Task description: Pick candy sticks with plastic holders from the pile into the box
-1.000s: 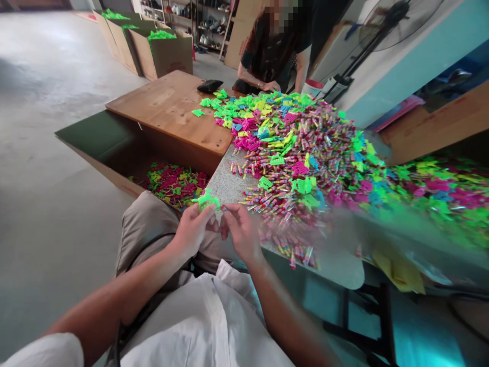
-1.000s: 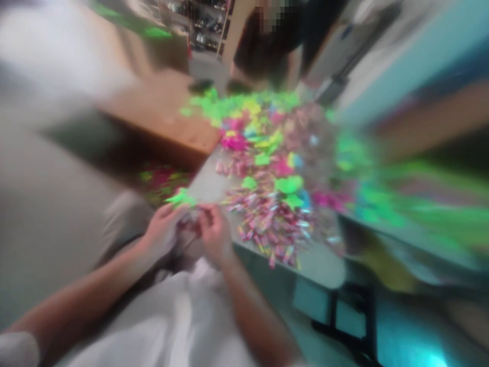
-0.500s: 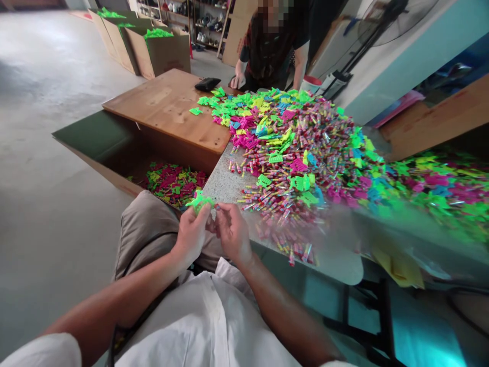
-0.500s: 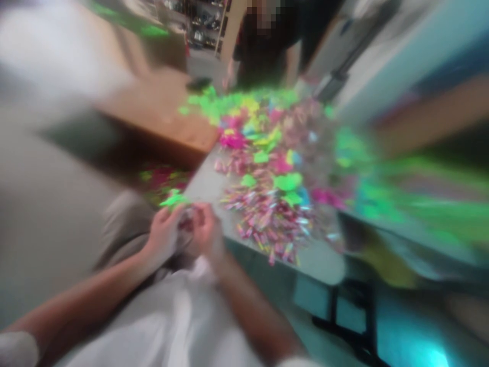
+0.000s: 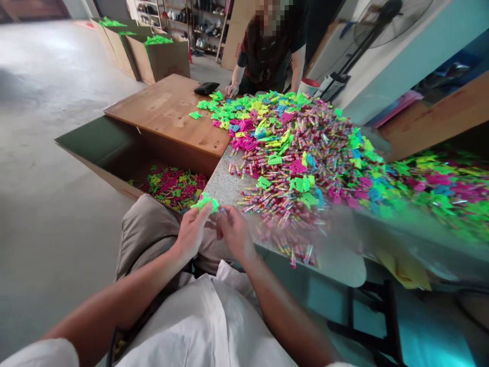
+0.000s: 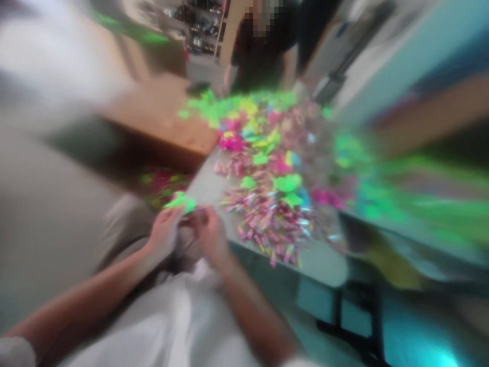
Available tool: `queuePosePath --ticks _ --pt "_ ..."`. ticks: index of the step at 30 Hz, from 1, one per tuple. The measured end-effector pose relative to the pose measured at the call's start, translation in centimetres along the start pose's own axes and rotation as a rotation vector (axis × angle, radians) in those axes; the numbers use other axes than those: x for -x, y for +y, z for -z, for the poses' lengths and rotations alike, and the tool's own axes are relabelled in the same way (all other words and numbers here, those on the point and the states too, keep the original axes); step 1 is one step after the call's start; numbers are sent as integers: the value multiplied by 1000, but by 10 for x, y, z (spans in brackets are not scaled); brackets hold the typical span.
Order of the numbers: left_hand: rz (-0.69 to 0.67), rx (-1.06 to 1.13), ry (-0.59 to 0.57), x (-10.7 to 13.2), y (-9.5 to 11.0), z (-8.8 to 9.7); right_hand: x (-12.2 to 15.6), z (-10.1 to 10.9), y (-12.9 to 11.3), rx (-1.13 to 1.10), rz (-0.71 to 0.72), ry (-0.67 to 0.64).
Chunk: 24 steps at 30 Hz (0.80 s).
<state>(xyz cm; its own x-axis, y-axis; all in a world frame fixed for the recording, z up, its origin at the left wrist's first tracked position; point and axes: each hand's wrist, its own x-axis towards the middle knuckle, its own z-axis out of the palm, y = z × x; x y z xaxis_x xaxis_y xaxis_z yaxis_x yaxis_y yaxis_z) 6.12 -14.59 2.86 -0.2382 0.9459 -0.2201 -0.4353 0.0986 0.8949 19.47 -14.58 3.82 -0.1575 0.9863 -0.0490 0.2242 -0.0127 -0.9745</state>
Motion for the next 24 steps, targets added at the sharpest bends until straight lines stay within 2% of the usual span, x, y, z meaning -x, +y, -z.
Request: queuePosePath --ticks 2,5,7,10,15,21,24 --pt "13 46 -54 -6 5 3 1 4 -5 56 15 -61" --pt "217 171 -211 -11 12 4 2 4 -13 135 102 -123" --pt "325 213 -270 -10 13 2 2 2 -14 181 158 -126" --pt "297 189 -250 -6 12 -2 1 1 -12 217 194 -125" --pt "226 150 -208 -1 12 -7 1 3 -12 249 197 -194" --pt "406 217 -320 -8 15 5 -9 8 -19 185 212 -240" --pt "437 226 -343 -10 13 9 -15 10 -18 191 200 -286"
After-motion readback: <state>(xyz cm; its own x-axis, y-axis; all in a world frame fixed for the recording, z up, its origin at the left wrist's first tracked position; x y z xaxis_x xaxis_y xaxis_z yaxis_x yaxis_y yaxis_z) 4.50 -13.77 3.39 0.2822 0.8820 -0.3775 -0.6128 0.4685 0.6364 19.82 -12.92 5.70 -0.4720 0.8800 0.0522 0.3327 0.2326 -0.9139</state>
